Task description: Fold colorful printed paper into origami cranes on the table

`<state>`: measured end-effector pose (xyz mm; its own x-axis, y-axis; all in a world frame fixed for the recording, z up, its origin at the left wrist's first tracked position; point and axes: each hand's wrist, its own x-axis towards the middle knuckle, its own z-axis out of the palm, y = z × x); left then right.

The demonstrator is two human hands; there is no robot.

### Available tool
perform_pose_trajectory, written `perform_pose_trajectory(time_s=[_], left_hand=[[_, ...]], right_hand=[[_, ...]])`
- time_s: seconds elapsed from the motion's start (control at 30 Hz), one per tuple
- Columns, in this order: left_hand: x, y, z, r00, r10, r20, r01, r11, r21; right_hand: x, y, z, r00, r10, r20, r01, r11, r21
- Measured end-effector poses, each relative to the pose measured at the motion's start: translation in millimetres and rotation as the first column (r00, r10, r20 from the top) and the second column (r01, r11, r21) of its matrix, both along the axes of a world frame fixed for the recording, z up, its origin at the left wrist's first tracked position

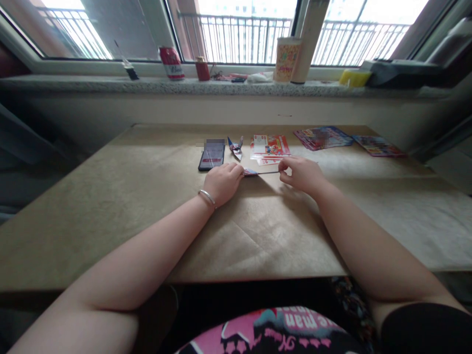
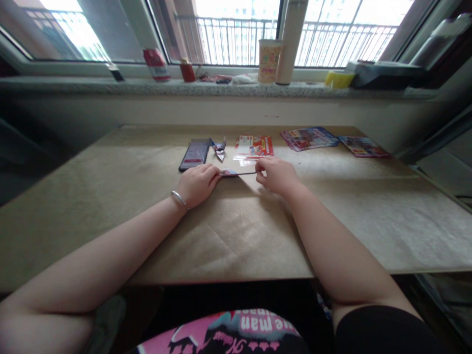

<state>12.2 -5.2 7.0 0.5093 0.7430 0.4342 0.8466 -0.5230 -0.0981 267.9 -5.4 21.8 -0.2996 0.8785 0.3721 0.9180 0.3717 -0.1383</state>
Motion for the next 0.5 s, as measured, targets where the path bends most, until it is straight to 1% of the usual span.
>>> perform_pose_trajectory(time_s=[0.1, 0.2, 0.27, 0.33, 0.4, 0.5], left_hand=[[-1, 1, -1.2, 1.000, 0.005, -0.005, -0.005, 1.000, -0.013], [-1, 3, -3.1, 1.000, -0.024, -0.006, 0.024, 1.000, -0.005], [-2, 4, -4.7, 0.997, -0.074, -0.009, 0.074, 0.997, 0.012], [-2, 6, -6.3, 0.992, -0.130, -0.009, 0.130, 0.991, 0.037], [-1, 8, -7.6, 0.985, -0.172, 0.005, 0.172, 0.984, 0.057], [-1, 9, -8.5, 0.976, -0.216, 0.018, 0.214, 0.975, 0.064]], right_hand=[[4, 1, 0.0, 1.000, -0.025, 0.002, 0.025, 1.000, -0.017], [4, 3, -2.7, 0.998, -0.021, -0.052, 0.020, 1.000, -0.007], [-1, 3, -5.2, 0.993, 0.036, -0.111, -0.032, 0.999, 0.032], [-9, 1, -7.7, 0.981, 0.136, -0.138, -0.127, 0.989, 0.074], [-20, -3, -9.8, 0.970, 0.227, -0.090, -0.219, 0.971, 0.096], [-34, -8, -12.8, 0.969, 0.244, -0.021, -0.242, 0.966, 0.090]])
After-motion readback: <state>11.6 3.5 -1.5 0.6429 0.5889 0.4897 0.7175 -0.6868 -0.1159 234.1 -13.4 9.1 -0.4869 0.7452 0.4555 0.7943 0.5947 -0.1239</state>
